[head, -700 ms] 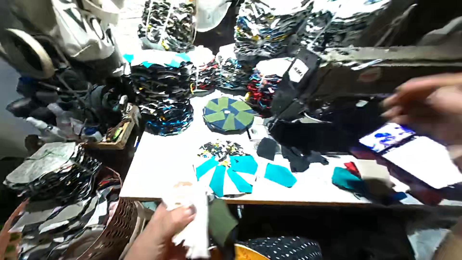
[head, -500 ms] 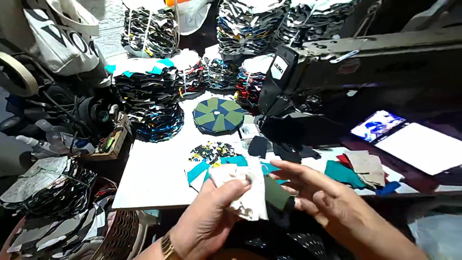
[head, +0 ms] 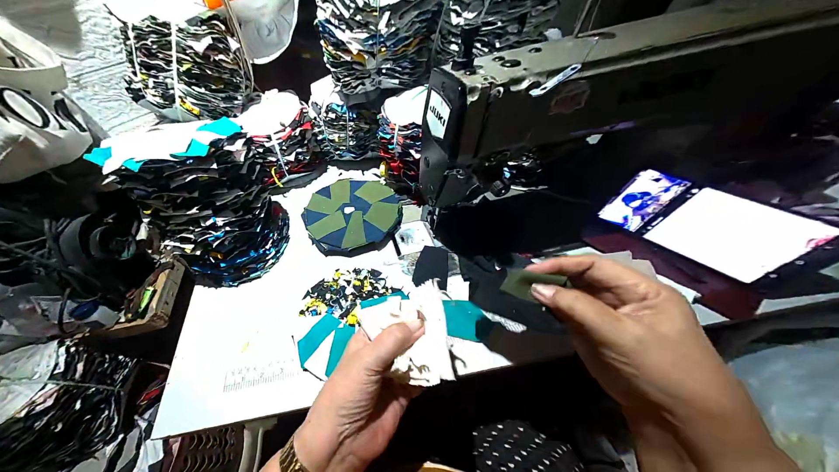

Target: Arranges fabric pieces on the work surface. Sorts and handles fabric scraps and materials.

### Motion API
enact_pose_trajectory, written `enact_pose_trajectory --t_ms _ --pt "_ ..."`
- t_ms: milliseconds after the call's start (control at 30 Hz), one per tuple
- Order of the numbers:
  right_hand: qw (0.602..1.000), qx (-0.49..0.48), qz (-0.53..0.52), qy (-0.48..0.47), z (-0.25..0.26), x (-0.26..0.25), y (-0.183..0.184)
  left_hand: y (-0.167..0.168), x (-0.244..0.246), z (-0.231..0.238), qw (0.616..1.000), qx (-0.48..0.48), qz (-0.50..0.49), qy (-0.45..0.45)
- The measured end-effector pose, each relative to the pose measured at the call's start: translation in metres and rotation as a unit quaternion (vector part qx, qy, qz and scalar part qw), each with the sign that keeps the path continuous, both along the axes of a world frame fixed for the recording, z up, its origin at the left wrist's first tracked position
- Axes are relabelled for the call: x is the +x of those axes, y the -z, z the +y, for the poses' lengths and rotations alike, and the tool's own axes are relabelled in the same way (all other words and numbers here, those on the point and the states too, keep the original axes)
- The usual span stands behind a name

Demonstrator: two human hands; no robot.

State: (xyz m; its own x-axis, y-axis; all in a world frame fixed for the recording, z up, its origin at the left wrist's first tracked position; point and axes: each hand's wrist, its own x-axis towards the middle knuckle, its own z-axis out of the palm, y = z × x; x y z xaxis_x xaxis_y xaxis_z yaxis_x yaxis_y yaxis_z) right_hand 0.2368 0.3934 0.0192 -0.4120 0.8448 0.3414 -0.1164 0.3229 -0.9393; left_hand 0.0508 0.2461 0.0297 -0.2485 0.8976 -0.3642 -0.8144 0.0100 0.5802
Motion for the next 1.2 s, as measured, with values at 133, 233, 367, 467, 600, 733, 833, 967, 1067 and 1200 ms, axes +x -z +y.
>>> enact_pose_trajectory --t_ms 133,233,367,467,600,733,833,967,1067,1200 --pt "0.999 0.012 -0.016 0.031 0.034 -0.019 -0.001 -0.004 -0.008 -0.003 0.998 -0.001 -0.027 -0.058" --pt "0.975 0.131 -0.149 0.103 0.054 -0.03 0.005 -0.007 -0.011 -0.006 0.998 -0.005 -0.014 -0.06" --pt "0.921 0.262 -0.257 0.133 0.048 -0.031 0.007 -0.005 -0.013 -0.008 0.999 -0.01 0.014 -0.038" --pt "0.926 0.289 -0.237 0.05 0.025 -0.025 0.02 -0.001 -0.013 -0.011 0.999 0.0 -0.037 -0.03" --pt "0.902 0.34 -0.265 -0.021 0.0 -0.023 0.049 0.004 -0.012 -0.008 0.998 0.024 -0.061 -0.006" --pt "0.902 0.341 -0.263 0.004 -0.013 -0.029 0.056 0.002 -0.005 0.0 0.999 0.005 -0.02 0.027" --pt "0.937 0.279 -0.209 -0.009 -0.007 -0.022 0.05 0.002 0.001 0.004 0.993 0.014 0.085 0.08" --pt "0.993 0.016 -0.066 -0.1 -0.005 0.001 0.037 0.008 0.006 0.01 0.959 0.046 0.25 0.124" --pt "0.978 -0.119 -0.05 -0.165 -0.016 0.012 0.031 0.014 0.013 0.018 0.906 0.05 0.4 0.131" --pt "0.985 -0.114 -0.081 -0.098 -0.03 0.014 0.028 0.012 0.026 0.028 0.874 0.079 0.446 0.175"
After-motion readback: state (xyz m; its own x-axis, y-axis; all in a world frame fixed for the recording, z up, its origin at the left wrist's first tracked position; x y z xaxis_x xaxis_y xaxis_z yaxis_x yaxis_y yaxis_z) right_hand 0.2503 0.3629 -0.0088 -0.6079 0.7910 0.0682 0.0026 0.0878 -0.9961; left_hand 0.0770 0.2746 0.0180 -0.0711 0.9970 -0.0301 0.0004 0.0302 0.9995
